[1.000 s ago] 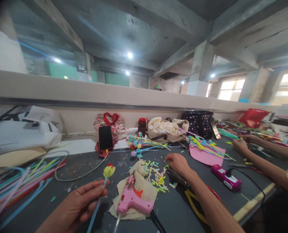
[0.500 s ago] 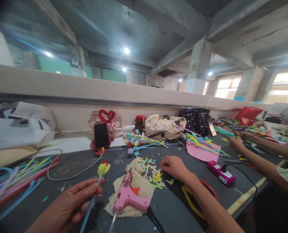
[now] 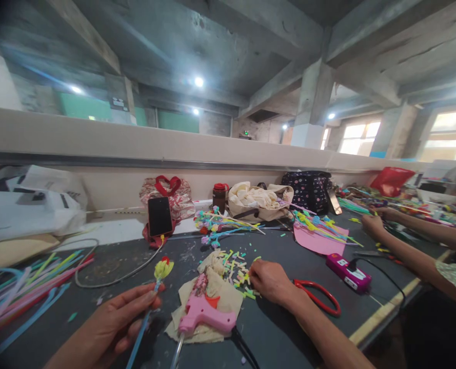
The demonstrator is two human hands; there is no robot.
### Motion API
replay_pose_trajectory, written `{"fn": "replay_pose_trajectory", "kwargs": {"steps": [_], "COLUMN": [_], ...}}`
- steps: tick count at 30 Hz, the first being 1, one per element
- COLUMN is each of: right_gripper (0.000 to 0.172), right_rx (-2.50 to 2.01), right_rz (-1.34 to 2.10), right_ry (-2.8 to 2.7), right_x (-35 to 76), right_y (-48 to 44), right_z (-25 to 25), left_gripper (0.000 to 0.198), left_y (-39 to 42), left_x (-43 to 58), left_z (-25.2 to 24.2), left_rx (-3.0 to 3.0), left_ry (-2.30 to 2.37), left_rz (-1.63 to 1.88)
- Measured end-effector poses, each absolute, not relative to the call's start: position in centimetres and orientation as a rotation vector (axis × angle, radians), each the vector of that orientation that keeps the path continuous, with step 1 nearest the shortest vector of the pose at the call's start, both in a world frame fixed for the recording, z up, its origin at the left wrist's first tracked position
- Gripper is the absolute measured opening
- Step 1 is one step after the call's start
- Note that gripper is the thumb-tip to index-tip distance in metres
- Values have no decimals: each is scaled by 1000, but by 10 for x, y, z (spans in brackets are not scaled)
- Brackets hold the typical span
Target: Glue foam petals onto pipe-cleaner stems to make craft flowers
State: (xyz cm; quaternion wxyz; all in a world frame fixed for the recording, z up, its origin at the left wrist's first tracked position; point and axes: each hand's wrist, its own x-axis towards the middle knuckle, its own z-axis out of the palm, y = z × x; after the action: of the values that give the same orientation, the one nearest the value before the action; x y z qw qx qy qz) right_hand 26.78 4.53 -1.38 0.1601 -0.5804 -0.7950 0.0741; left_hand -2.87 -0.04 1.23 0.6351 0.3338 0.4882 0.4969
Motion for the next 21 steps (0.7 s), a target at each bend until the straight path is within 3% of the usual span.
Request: {"fn": "replay_pose_trajectory", "kwargs": {"steps": [13,21], "right_gripper": [14,15], "right_rx": [-1419,-1105], "right_rz": [648,769], "right_ry": [-1974,-2144], "right_x": [257,198], "right_y": [48,33], "right_z": [-3,21], "left_gripper": [25,26], "left_y": [-3,-5], "left_x": [-25,-21], "left_z": [12,7], "left_rx": [774,837], "left_ry": [1072,955], "left_rz": [1088,1076]}}
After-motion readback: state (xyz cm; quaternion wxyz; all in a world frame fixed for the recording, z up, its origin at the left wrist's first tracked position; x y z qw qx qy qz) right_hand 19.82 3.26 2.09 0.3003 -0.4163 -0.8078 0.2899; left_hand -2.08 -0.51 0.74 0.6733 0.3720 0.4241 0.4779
